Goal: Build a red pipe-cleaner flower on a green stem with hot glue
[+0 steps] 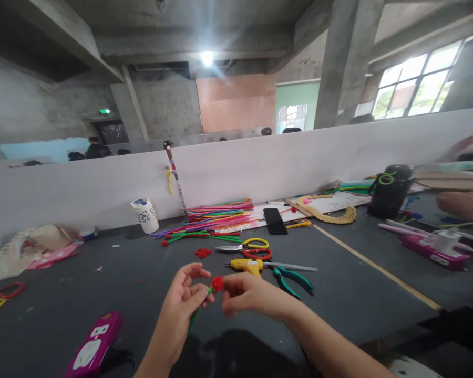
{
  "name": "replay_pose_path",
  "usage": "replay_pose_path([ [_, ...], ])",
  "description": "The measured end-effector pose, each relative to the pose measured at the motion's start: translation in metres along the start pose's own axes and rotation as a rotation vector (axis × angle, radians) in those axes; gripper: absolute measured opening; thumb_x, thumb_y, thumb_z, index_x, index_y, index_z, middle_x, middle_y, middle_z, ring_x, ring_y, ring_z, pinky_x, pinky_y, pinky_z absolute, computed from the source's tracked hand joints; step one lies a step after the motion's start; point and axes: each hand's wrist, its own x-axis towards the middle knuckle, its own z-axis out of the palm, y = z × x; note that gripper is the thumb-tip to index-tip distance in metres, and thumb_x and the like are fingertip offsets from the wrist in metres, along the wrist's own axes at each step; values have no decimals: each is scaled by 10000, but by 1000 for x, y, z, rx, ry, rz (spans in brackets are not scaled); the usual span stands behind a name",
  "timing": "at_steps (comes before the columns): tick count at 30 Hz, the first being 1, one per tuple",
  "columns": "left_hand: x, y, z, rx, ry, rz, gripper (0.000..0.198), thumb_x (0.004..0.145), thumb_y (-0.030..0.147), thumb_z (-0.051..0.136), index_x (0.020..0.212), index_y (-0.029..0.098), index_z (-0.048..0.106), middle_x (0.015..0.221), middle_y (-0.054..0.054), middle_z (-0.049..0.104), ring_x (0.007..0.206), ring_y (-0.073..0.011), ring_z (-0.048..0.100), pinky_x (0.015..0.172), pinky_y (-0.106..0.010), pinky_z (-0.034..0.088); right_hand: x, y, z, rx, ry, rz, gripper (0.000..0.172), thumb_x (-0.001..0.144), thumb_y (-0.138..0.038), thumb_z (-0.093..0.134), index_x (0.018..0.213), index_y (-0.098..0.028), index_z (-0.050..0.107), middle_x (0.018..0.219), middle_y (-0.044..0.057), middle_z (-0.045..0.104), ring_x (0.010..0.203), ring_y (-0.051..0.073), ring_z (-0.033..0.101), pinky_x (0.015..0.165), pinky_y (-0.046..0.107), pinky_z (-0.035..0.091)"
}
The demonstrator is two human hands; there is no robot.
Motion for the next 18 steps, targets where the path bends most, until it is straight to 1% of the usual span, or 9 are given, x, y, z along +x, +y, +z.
replay_pose_path([
  [1, 4, 2, -1, -38, 2, -59, 288, 745, 180, 719, 1013, 178, 614, 916, -28, 651, 601, -85, 595, 565, -210, 458, 2, 3, -3, 8, 22, 4, 86, 796, -171, 649, 862, -190, 700, 610, -59, 590, 540, 81, 559, 542, 210, 466],
  [2, 8, 4, -2, -78, 3, -116, 275, 722, 163, 739, 979, 167, 642, 861, -22, 656, 585, -77, 581, 551, -195, 452, 5, 5, -8, 19, 43, 7, 64, 844, -198, 634, 821, -166, 684, 606, -59, 573, 519, 71, 535, 530, 207, 460],
  [5, 20, 5, -6, -191, 22, -289, 252, 618, 131, 813, 845, 131, 703, 680, -12, 640, 534, -65, 541, 513, -165, 445, 15, 10, -28, 100, 81, 18, 187, 921, -308, 593, 885, -128, 628, 736, -28, 611, 565, 82, 563, 537, 229, 494],
  [8, 30, -1, -8, -270, 75, -416, 243, 536, 89, 852, 743, 105, 724, 615, -32, 645, 515, -66, 550, 513, -159, 470, 23, 13, -46, 240, 124, 2, 239, 946, -362, 548, 963, -133, 613, 843, 4, 634, 643, 103, 604, 583, 259, 524],
  [12, 39, -8, -7, -302, 160, -494, 183, 594, -45, 773, 738, 59, 730, 673, -100, 696, 502, -73, 584, 495, -148, 498, 24, 8, -61, 402, 231, -76, 247, 948, -367, 542, 1015, -137, 601, 918, 23, 636, 691, 117, 617, 601, 274, 533],
  [14, 44, -10, -8, -304, 204, -514, 156, 651, -99, 697, 724, 37, 716, 692, -128, 705, 486, -79, 592, 474, -150, 509, 19, 2, -71, 450, 332, -131, 242, 941, -372, 550, 949, -136, 606, 749, -25, 597, 550, 77, 544, 512, 219, 477],
  [15, 47, -10, -10, -309, 228, -520, 162, 677, -113, 662, 716, 37, 707, 691, -130, 704, 483, -84, 599, 472, -153, 517, 16, -2, -77, 467, 396, -158, 245, 929, -380, 565, 909, -140, 608, 622, -66, 524, 460, 56, 457, 457, 192, 420],
  [16, 50, -11, -12, -318, 256, -520, 177, 704, -120, 629, 709, 44, 697, 689, -124, 700, 483, -86, 605, 472, -154, 525, 13, -4, -84, 479, 469, -183, 247, 892, -396, 608, 878, -149, 618, 495, -103, 401, 408, 47, 359, 423, 169, 358],
  [18, 58, -12, -17, -348, 313, -507, 211, 760, -114, 566, 713, 60, 678, 698, -109, 690, 495, -88, 617, 470, -151, 532, 7, -7, -101, 481, 620, -218, 265, 806, -432, 685, 844, -175, 629, 430, -125, 261, 394, 53, 256, 398, 164, 295],
])
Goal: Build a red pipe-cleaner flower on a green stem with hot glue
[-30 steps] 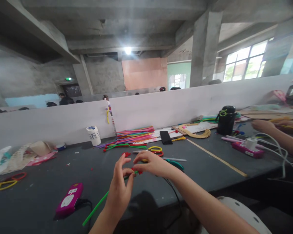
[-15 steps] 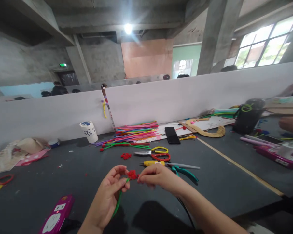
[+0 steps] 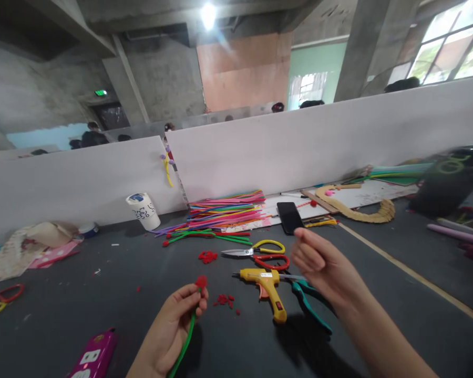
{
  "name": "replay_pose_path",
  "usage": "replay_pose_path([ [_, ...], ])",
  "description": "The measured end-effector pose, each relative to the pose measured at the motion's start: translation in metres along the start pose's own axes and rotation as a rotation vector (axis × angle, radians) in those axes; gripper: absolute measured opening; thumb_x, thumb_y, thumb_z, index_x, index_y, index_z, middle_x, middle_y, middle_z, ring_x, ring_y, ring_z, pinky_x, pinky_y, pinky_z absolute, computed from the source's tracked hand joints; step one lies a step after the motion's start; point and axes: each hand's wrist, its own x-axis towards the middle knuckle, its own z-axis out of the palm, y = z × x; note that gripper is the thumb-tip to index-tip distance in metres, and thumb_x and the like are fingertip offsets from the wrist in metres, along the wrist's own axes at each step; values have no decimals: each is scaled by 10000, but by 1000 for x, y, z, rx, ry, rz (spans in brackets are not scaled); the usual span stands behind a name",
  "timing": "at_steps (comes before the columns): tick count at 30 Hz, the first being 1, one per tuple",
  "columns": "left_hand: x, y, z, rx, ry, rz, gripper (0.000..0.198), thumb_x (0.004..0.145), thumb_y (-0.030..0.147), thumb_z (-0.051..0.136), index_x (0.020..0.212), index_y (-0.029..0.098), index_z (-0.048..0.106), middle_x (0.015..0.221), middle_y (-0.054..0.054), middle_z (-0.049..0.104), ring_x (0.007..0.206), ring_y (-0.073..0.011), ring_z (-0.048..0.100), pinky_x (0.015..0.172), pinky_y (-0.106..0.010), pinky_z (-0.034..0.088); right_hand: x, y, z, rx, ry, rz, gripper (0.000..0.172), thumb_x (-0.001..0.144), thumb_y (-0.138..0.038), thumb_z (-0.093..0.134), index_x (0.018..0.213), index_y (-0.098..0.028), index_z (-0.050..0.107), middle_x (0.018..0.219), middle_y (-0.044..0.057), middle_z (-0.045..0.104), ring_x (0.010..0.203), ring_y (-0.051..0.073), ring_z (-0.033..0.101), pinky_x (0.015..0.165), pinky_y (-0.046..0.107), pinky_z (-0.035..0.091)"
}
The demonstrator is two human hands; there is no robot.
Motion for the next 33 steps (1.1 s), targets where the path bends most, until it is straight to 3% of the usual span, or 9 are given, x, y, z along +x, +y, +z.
replay_pose_path([
  [8, 24, 12, -5, -157, 55, 37, 320, 911, 4, 394, 699, 95, 616, 609, -10, 539, 359, -10, 417, 296, -89, 340, 16, 8, -42, -358, 307, -92, 277, 737, -401, 685, 984, -314, 592, 913, 13, 667, 830, 191, 623, 714, 326, 483],
  [13, 20, 0, 1, -133, 74, 45, 223, 853, -11, 493, 749, 93, 661, 716, -75, 648, 544, -100, 624, 500, -194, 547, 10, 43, -13, -737, 84, 17, 178, 756, -359, 643, 634, -234, 605, 653, 29, 639, 698, 231, 614, 652, 345, 473],
  [17, 13, -8, 8, -87, 75, 57, 163, 810, 1, 573, 766, 89, 702, 825, -113, 711, 695, -152, 688, 637, -254, 584, 3, 64, 21, -854, -79, 29, 289, 770, -221, 567, 1058, -219, 596, 820, 19, 678, 713, 176, 611, 699, 309, 470],
  [20, 5, -11, 16, -30, -2, 116, 102, 740, 36, 673, 755, 123, 725, 776, -66, 713, 656, -126, 664, 648, -223, 565, 1, 62, 43, -884, -237, 30, 79, 776, -257, 603, 807, -196, 642, 744, 12, 673, 711, 163, 618, 678, 266, 459],
  [22, 1, -10, 22, 30, -95, 184, 67, 692, 95, 748, 739, 139, 728, 734, -39, 700, 640, -123, 643, 644, -208, 547, 2, 56, 54, -895, -283, 40, 278, 861, -311, 514, 624, -187, 587, 551, -7, 602, 580, 144, 579, 586, 247, 435],
  [24, -1, -5, 28, 96, -164, 250, 88, 665, 167, 792, 712, 143, 721, 700, -28, 689, 609, -117, 624, 615, -192, 527, 5, 49, 61, -898, -275, 29, 192, 875, -248, 468, 802, -183, 633, 645, -3, 647, 583, 128, 577, 560, 229, 427],
  [27, 2, 9, 30, 177, -204, 300, 157, 657, 260, 803, 696, 149, 699, 690, -32, 692, 498, -95, 582, 429, -162, 445, 14, 46, 59, -929, -258, 19, 330, 816, -160, 521, 1138, -206, 578, 890, 14, 688, 693, 121, 618, 590, 211, 449],
  [31, 17, 32, 20, 253, -211, 273, 150, 720, 272, 742, 731, 143, 665, 599, -26, 673, 301, -20, 395, 278, -118, 209, 32, 53, 34, -1083, -207, 60, 312, 942, -323, 464, 755, -152, 646, 628, -1, 612, 602, 133, 585, 585, 254, 458],
  [33, 27, 38, 13, 265, -202, 260, 139, 729, 249, 730, 763, 130, 669, 545, -8, 647, 285, 11, 342, 306, -99, 229, 39, 56, 19, -1169, -167, 81, 270, 966, -340, 479, 886, -138, 640, 748, 6, 636, 647, 129, 602, 625, 283, 498],
])
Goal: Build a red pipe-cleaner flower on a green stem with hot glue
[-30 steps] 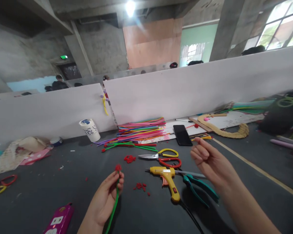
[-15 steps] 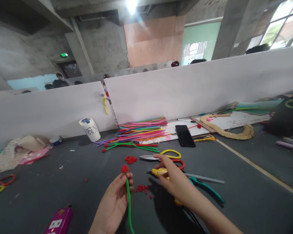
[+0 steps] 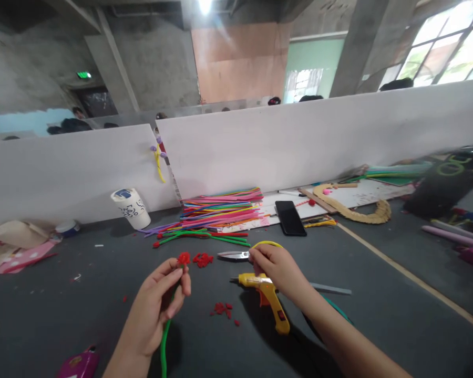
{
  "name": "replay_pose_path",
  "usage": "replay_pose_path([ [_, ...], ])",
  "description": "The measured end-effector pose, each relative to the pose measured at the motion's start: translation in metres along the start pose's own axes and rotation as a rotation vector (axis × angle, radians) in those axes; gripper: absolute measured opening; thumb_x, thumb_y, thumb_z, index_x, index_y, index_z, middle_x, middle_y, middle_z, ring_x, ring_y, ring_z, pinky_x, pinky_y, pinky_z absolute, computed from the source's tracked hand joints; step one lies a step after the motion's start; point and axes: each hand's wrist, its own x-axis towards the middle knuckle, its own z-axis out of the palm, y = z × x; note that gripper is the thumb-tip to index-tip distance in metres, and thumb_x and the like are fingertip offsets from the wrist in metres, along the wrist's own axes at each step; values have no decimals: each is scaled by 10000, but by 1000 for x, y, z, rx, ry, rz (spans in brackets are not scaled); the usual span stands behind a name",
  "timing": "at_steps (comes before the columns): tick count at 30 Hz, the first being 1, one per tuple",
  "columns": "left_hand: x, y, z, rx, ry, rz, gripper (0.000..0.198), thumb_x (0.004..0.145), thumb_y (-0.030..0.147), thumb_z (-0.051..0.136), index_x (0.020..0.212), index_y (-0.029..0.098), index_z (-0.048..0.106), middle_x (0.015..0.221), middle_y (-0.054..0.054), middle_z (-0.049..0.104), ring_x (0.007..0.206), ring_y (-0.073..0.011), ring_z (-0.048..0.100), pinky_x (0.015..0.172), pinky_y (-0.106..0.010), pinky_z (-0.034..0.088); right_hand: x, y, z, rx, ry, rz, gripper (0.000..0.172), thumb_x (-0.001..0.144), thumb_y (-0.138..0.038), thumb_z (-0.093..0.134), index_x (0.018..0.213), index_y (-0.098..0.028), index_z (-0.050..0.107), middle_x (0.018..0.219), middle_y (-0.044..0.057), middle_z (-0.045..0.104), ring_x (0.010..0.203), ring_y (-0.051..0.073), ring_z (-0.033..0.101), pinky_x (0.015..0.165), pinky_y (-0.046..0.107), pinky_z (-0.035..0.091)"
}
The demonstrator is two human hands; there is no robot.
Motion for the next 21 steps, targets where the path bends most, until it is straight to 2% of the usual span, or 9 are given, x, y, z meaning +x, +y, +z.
replay_pose_path([
  [2, 9, -5, -9, -8, 21, -13, 147, 717, 247, 734, 769, 127, 667, 548, -1, 643, 297, 14, 345, 318, -94, 256, 3, 13, -6, -94, -8, 34, 227, 953, -335, 532, 1060, -146, 601, 947, 32, 648, 760, 141, 630, 693, 322, 534],
  [4, 17, -14, -15, -21, 45, -40, 159, 697, 246, 745, 748, 123, 660, 562, -5, 643, 315, 0, 370, 305, -96, 254, 0, 22, -15, -212, -56, 74, 222, 939, -341, 559, 1041, -150, 605, 978, 31, 643, 792, 143, 630, 719, 333, 537],
  [8, 27, -28, -23, -60, 92, -86, 170, 643, 218, 772, 721, 122, 655, 575, -4, 638, 340, -13, 385, 288, -94, 259, -22, 33, -29, -420, -128, 172, 222, 879, -287, 601, 681, -189, 596, 664, 3, 619, 612, 142, 587, 590, 274, 452],
  [10, 28, -30, -24, -72, 103, -103, 175, 640, 218, 776, 728, 121, 660, 572, -2, 636, 342, -16, 387, 285, -95, 269, -37, 35, -29, -465, -122, 202, 212, 836, -243, 596, 629, -207, 575, 607, 27, 620, 580, 178, 593, 539, 272, 377],
  [14, 27, -33, -22, -76, 109, -120, 178, 645, 219, 784, 727, 125, 657, 569, -7, 645, 345, -25, 410, 289, -101, 293, -62, 34, -14, -448, -153, 219, 83, 814, -277, 586, 782, -205, 612, 716, 57, 693, 638, 230, 647, 533, 269, 364],
  [15, 27, -34, -20, -76, 109, -120, 180, 644, 218, 786, 728, 127, 656, 570, -8, 650, 342, -25, 410, 290, -102, 295, -65, 33, -8, -438, -156, 217, 130, 805, -285, 599, 896, -193, 614, 785, 72, 709, 686, 245, 665, 554, 274, 389],
  [17, 26, -36, -17, -74, 108, -121, 186, 638, 214, 791, 732, 130, 654, 568, -10, 654, 338, -26, 411, 289, -103, 295, -68, 30, 6, -428, -156, 203, 372, 764, -251, 639, 1113, -151, 556, 977, 129, 707, 846, 289, 678, 645, 300, 439],
  [18, 25, -37, -16, -73, 107, -119, 190, 633, 214, 793, 731, 130, 653, 564, -9, 654, 338, -27, 412, 288, -104, 295, -69, 30, 12, -420, -156, 194, 426, 761, -219, 629, 1166, -140, 523, 1043, 143, 694, 904, 295, 674, 686, 307, 449],
  [21, 23, -38, -12, -65, 102, -115, 194, 626, 218, 793, 725, 126, 655, 555, -9, 648, 343, -33, 417, 285, -104, 291, -66, 28, 25, -398, -143, 169, 369, 797, -149, 553, 1162, -134, 497, 1062, 139, 680, 939, 266, 667, 718, 287, 450],
])
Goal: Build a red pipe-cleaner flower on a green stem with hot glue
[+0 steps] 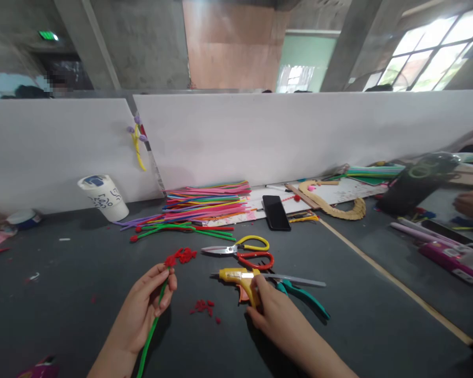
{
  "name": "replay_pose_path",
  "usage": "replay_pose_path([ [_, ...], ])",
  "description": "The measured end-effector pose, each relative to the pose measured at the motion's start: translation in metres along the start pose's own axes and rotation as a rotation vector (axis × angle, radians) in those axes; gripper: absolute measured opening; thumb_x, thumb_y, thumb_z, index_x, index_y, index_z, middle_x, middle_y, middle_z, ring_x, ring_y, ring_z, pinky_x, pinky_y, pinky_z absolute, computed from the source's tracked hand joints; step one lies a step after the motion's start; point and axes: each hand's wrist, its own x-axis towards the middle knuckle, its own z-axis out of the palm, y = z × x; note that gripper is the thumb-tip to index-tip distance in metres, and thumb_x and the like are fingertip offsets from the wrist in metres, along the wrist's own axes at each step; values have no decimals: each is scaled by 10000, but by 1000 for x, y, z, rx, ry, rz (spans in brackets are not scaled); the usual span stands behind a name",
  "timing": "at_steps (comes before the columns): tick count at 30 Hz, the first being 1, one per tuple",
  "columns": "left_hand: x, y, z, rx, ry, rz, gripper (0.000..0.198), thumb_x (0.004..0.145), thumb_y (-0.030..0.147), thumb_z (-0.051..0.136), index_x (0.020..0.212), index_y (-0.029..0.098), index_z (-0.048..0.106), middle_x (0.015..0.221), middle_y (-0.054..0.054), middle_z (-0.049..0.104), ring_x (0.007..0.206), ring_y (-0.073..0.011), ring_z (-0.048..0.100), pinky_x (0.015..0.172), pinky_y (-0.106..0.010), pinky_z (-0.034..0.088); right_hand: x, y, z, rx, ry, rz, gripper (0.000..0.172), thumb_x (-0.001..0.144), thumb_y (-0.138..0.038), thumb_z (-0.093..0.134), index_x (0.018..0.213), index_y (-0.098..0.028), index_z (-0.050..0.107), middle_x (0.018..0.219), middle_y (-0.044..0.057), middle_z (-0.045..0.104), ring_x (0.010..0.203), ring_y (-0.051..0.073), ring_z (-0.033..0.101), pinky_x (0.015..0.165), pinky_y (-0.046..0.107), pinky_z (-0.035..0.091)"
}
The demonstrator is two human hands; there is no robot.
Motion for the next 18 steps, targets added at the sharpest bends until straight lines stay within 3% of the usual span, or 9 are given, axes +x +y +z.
replay_pose_path([
  [5, -1, 1, 2, 10, -15, 12, 191, 623, 222, 790, 715, 126, 653, 552, -10, 644, 349, -36, 416, 288, -107, 294, 4, -5, 3, -2, 54, -8, 209, 834, -157, 535, 1042, -161, 518, 897, 95, 681, 816, 239, 667, 645, 266, 428],
  [9, -3, 3, 2, 9, -25, 21, 175, 637, 222, 778, 713, 129, 650, 562, -10, 646, 353, -35, 415, 291, -107, 291, -3, -8, 2, -46, 109, -39, 86, 874, -179, 505, 942, -176, 557, 961, 107, 648, 822, 250, 658, 655, 299, 452],
  [13, -5, 4, 1, 3, -25, 21, 173, 631, 217, 773, 713, 130, 649, 555, -6, 640, 351, -38, 421, 291, -108, 294, -18, -5, 9, -83, 142, -88, 103, 868, -163, 516, 926, -182, 599, 950, 97, 639, 835, 255, 656, 717, 352, 506],
  [18, -4, 5, -3, -10, -9, 20, 193, 604, 216, 787, 715, 134, 653, 556, -6, 647, 352, -42, 432, 288, -110, 295, -37, 5, 21, -93, 186, -167, 277, 836, -119, 539, 1106, -160, 583, 1073, 125, 647, 969, 251, 647, 842, 374, 535],
])
